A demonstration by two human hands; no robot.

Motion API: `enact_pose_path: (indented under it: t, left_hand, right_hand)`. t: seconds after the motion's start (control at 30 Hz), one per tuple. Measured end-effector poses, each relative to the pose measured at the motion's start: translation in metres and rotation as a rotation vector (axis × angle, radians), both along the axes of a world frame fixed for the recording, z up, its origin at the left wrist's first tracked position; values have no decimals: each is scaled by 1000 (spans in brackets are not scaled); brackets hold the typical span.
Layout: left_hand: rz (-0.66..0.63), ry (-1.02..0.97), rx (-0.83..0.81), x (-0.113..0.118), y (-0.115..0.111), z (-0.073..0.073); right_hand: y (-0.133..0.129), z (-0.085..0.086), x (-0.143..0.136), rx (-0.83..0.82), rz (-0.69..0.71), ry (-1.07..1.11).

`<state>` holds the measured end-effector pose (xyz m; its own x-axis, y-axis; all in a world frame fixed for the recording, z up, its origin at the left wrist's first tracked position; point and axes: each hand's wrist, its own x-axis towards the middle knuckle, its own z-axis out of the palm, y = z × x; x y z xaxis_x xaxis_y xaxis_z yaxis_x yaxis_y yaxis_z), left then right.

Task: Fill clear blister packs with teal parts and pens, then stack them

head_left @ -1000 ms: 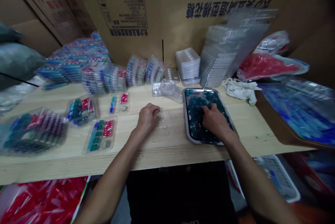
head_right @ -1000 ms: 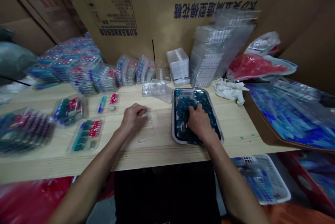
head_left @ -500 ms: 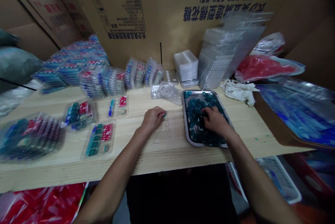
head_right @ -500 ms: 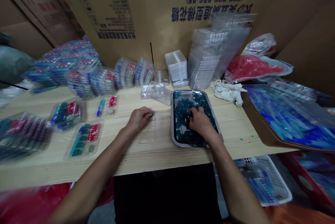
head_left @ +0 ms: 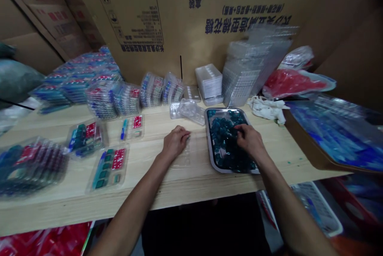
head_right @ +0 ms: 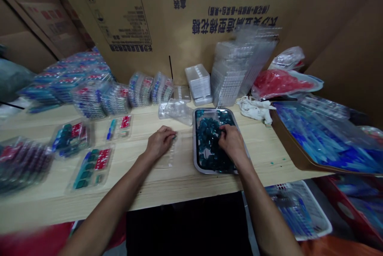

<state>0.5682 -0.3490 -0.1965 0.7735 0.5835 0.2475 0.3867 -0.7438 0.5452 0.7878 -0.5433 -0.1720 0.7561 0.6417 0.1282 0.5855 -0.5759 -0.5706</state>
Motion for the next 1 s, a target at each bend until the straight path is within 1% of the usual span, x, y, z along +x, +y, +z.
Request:
enact_pose_path:
  t: [0.07, 0.13, 0.2, 0.27, 0.3, 0.33, 0.4, 0.43, 0.47, 0.5, 0.6, 0.7, 0.8, 0.87, 0.93, 1.0]
  left_hand:
    - [-12, -12, 0, -10, 0, -1]
    - [19, -33, -10, -22, 0, -1]
    - [104, -112, -43, -33, -5, 2]
    - [220, -262, -149, -38, -18, 10]
    - [264, -346, -255, -38, -27, 15]
    - [290, -423, -393, -35, -37, 21]
    - [279, -515, -729, -27, -58, 31]
    - [271, -553, -866, -21, -66, 35]
    - [261, -590, -969, -16, -73, 37]
    - [261, -633, -1033, -12, -78, 38]
    - [295, -748, -1109, -7, -82, 37]
    - [351, -790, -1137, -9, -80, 36]
    - [381, -784, -1095, -10, -79, 38]
    - [378, -762, -1048, -9, -80, 41]
    - [367, -731, -1004, -8, -83, 42]
    - [357, -706, -1000, -6, -84, 41]
  right_hand:
    - [2, 7, -6, 188, 68, 192]
    - [6, 14, -18, 370, 181, 456]
    - [13, 19, -37, 495, 286, 671]
    - [23, 21, -58, 555, 367, 768]
    - [28, 21, -68, 569, 403, 773]
    - [33, 21, -78, 571, 442, 756]
    - [42, 18, -96, 535, 525, 668]
    - [45, 16, -103, 505, 561, 600]
    - [48, 14, -109, 477, 587, 521]
    - [49, 12, -114, 455, 603, 443]
    - [48, 8, -122, 458, 603, 285]
    - [46, 8, -124, 445, 587, 256]
    - [49, 12, -121, 362, 582, 252]
    - [51, 16, -120, 314, 577, 254]
    - [50, 20, -119, 302, 550, 250]
    - [48, 19, -120, 329, 510, 228]
